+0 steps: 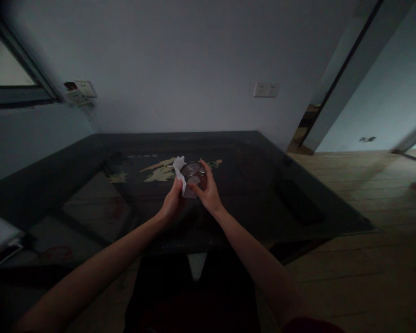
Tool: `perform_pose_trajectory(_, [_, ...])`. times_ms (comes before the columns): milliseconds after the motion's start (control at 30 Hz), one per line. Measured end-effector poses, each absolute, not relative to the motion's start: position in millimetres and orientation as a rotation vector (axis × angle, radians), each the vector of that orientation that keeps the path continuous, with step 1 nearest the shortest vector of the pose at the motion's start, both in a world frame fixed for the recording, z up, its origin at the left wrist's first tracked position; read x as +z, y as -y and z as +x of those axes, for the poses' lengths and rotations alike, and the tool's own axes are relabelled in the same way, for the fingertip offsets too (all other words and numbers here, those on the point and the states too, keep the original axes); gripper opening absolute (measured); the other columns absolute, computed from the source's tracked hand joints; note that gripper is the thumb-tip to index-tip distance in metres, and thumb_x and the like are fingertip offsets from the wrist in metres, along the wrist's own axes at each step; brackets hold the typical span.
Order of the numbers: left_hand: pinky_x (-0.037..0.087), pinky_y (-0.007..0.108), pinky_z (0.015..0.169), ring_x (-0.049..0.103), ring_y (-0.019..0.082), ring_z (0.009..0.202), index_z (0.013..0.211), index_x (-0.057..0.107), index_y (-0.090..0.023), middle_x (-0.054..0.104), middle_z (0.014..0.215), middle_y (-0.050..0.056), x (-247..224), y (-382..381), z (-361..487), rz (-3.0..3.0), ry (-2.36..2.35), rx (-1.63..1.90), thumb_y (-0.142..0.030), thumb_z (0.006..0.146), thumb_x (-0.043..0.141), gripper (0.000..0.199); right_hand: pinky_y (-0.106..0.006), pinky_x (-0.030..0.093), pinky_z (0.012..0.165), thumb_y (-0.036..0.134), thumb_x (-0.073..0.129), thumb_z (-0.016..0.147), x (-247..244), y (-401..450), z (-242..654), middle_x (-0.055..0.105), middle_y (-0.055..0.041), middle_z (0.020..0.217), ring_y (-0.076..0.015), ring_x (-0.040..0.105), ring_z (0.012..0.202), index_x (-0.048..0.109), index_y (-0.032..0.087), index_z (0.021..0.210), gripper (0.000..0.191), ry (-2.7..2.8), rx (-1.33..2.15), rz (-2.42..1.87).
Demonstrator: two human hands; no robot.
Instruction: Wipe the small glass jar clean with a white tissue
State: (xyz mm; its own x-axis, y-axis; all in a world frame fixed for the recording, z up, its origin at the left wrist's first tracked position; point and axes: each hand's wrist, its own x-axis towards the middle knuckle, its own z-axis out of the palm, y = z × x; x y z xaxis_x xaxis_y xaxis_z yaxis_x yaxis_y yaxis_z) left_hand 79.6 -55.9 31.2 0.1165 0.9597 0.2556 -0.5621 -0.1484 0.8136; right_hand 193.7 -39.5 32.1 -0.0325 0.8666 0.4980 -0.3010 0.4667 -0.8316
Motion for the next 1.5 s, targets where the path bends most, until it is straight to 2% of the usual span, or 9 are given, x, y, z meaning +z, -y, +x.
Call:
perform_pose_trajectory(133, [0.035,0.038,0.108,0.049,0.024,0.126,0.119,0.057,-0.024,0.060,0.129,0.004,34.4,52.2,76.6,0.978,-0.573,1.511,-0.042,0.084,0.058,0.039,-0.047,0.038,0.108,0.037,0.084,0.059,36.2,43.1,193.9,0.048,-0.0047,0.141,-0.0259,0.053,0.122,0.047,0.033,0.129,0.079,1.298,0.979,-0.573])
perform_pose_trajectory(267, [0.033,0.038,0.108,0.049,0.025,0.124,0.123,0.054,-0.024,0.058,0.130,0.006,31.8,50.7,70.9,1.128,-0.647,1.540,-0.043,0.085,0.058,0.043,-0.047,0.035,0.111,0.035,0.085,0.056,37.6,44.3,194.4,0.044,-0.0059,0.144,-0.0272,0.047,0.128,0.045,0.031,0.131,0.086,1.278,0.932,-0.624])
perform_pose_trajectory(367, [0.026,0.041,0.112,0.040,0.027,0.132,0.133,0.045,-0.025,0.046,0.142,0.009,31.6,52.7,65.0,1.450,-0.715,1.515,-0.045,0.080,0.064,0.060,-0.045,0.037,0.110,0.033,0.086,0.054,37.1,43.8,196.3,0.049,-0.0073,0.139,-0.0267,0.049,0.126,0.045,0.029,0.131,0.087,1.249,0.929,-0.643])
perform_pose_trajectory(533, [0.013,0.050,0.115,0.016,0.033,0.143,0.139,0.038,-0.026,0.019,0.155,0.013,37.9,55.0,56.7,2.112,-0.826,1.470,-0.044,0.065,0.078,0.086,-0.043,0.044,0.103,0.034,0.082,0.059,37.8,42.3,199.4,0.059,-0.0075,0.126,-0.0254,0.057,0.116,0.052,0.026,0.124,0.072,1.206,0.975,-0.644])
perform_pose_trajectory(667, [0.016,0.051,0.114,0.028,0.034,0.138,0.137,0.042,-0.024,0.038,0.146,0.015,42.4,55.4,53.9,2.180,-0.896,1.458,-0.045,0.067,0.075,0.080,-0.041,0.047,0.099,0.034,0.082,0.058,38.3,40.1,200.0,0.065,-0.0062,0.118,-0.0245,0.061,0.110,0.055,0.025,0.120,0.068,1.131,1.004,-0.653])
perform_pose_trajectory(833, [0.010,0.048,0.116,0.041,0.034,0.132,0.129,0.054,-0.023,0.052,0.138,0.013,45.0,59.5,51.5,2.024,-0.754,1.543,-0.054,0.068,0.071,0.070,-0.041,0.046,0.099,0.034,0.080,0.062,35.6,37.4,200.9,0.065,-0.0053,0.121,-0.0234,0.060,0.112,0.055,0.027,0.120,0.064,1.070,1.002,-0.630])
perform_pose_trajectory(1000, [0.011,0.045,0.117,0.040,0.035,0.132,0.121,0.064,-0.023,0.054,0.137,0.012,45.0,58.5,45.8,1.937,-0.617,1.509,-0.065,0.070,0.063,0.067,-0.041,0.047,0.099,0.034,0.079,0.062,31.8,34.9,201.0,0.062,-0.0059,0.125,-0.0237,0.060,0.111,0.055,0.027,0.119,0.062,1.045,1.026,-0.603])
perform_pose_trajectory(1233, [0.009,0.043,0.118,0.036,0.031,0.136,0.130,0.057,-0.025,0.049,0.142,0.006,56.6,59.3,43.1,2.034,-0.504,1.341,-0.070,0.078,0.047,0.070,-0.037,0.052,0.091,0.031,0.077,0.063,22.6,32.4,200.8,0.062,-0.0061,0.124,-0.0223,0.062,0.106,0.055,0.026,0.118,0.059,1.134,1.023,-0.633])
perform_pose_trajectory(1500, [0.021,0.037,0.116,0.038,0.025,0.136,0.136,0.049,-0.027,0.044,0.146,0.002,50.3,52.3,41.9,2.047,-0.686,1.319,-0.047,0.091,0.045,0.049,-0.038,0.051,0.090,0.023,0.081,0.055,15.2,33.1,195.0,0.061,-0.0072,0.117,-0.0234,0.062,0.104,0.053,0.025,0.115,0.065,1.284,0.968,-0.647])
